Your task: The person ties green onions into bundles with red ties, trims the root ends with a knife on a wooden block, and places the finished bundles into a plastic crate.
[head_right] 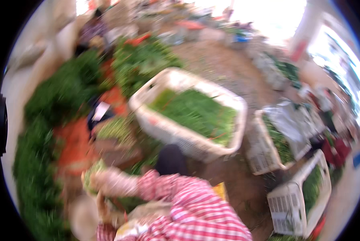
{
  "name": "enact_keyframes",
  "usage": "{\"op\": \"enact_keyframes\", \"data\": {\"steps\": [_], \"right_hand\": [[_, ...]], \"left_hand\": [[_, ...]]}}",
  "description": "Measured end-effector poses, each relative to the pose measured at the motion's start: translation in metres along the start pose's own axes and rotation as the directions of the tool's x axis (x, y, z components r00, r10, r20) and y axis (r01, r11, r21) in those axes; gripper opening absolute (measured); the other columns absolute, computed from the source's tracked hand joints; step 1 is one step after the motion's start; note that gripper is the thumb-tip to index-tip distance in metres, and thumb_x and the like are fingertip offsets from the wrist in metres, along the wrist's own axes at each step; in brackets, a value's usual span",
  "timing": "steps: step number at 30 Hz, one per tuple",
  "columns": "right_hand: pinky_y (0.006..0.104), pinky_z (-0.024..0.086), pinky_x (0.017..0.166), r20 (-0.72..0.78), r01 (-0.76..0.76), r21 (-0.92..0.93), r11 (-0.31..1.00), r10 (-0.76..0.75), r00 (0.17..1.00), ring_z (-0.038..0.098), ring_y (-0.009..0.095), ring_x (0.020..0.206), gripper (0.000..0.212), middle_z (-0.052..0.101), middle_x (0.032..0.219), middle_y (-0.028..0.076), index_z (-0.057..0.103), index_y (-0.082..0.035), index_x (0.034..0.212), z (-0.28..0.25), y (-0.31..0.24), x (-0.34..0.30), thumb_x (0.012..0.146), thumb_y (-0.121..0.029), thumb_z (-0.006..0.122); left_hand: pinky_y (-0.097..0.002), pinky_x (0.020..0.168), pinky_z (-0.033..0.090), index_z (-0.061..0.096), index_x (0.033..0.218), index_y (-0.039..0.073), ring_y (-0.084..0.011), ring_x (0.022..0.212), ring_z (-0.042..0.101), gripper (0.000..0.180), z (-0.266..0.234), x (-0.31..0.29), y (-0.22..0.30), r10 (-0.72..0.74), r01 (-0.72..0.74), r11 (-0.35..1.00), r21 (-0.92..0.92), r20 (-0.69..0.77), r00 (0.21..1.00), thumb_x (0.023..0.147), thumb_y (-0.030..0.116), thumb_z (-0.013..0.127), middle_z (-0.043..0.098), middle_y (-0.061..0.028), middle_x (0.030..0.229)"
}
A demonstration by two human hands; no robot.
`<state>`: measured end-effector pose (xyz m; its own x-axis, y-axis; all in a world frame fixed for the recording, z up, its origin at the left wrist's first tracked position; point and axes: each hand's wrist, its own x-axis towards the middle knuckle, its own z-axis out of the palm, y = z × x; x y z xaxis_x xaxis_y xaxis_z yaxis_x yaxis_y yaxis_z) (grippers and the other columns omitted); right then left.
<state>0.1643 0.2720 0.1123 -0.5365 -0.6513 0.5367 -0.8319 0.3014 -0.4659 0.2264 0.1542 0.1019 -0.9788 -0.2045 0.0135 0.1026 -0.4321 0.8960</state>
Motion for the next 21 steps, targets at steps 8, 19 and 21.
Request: {"op": "enact_keyframes", "data": {"steps": [8, 19, 21], "right_hand": [[0.0383, 0.040, 0.100, 0.267, -0.478, 0.534, 0.697, 0.398, 0.878, 0.048, 0.032, 0.122, 0.121, 0.043, 0.133, 0.023, 0.003, -0.002, 0.145, 0.007, 0.008, -0.019, 0.062, -0.037, 0.084], [0.0365, 0.049, 0.086, 0.616, -0.501, 0.113, 0.858, 0.334, 0.713, 0.062, 0.032, 0.099, 0.076, 0.062, 0.106, 0.022, 0.041, 0.001, 0.129, -0.015, 0.063, 0.044, 0.074, -0.040, 0.074], [0.0362, 0.050, 0.083, 0.708, -0.367, -0.030, 0.930, 0.279, 0.649, 0.064, 0.030, 0.094, 0.060, 0.065, 0.098, 0.020, 0.052, 0.003, 0.120, -0.039, 0.098, 0.060, 0.077, -0.035, 0.072]], "left_hand": [[-0.0392, 0.106, 0.033, 0.009, 0.146, 0.006, -0.0235, 0.127, 0.040, 0.117, -0.032, 0.029, 0.000, 0.149, -0.152, 0.988, -0.006, 0.231, 0.962, 0.057, 0.007, 0.086, 0.039, -0.0120, 0.138], [-0.0300, 0.087, 0.049, 0.054, 0.118, 0.001, -0.0150, 0.096, 0.060, 0.057, -0.017, 0.080, 0.037, 0.071, -0.077, 0.964, 0.253, 0.033, 0.997, 0.068, 0.007, 0.080, 0.063, -0.0066, 0.109], [-0.0293, 0.082, 0.051, 0.058, 0.114, 0.000, -0.0151, 0.089, 0.063, 0.051, -0.027, 0.110, 0.055, -0.023, 0.001, 0.955, 0.298, 0.071, 0.997, 0.069, 0.009, 0.079, 0.065, -0.0064, 0.101]]}}
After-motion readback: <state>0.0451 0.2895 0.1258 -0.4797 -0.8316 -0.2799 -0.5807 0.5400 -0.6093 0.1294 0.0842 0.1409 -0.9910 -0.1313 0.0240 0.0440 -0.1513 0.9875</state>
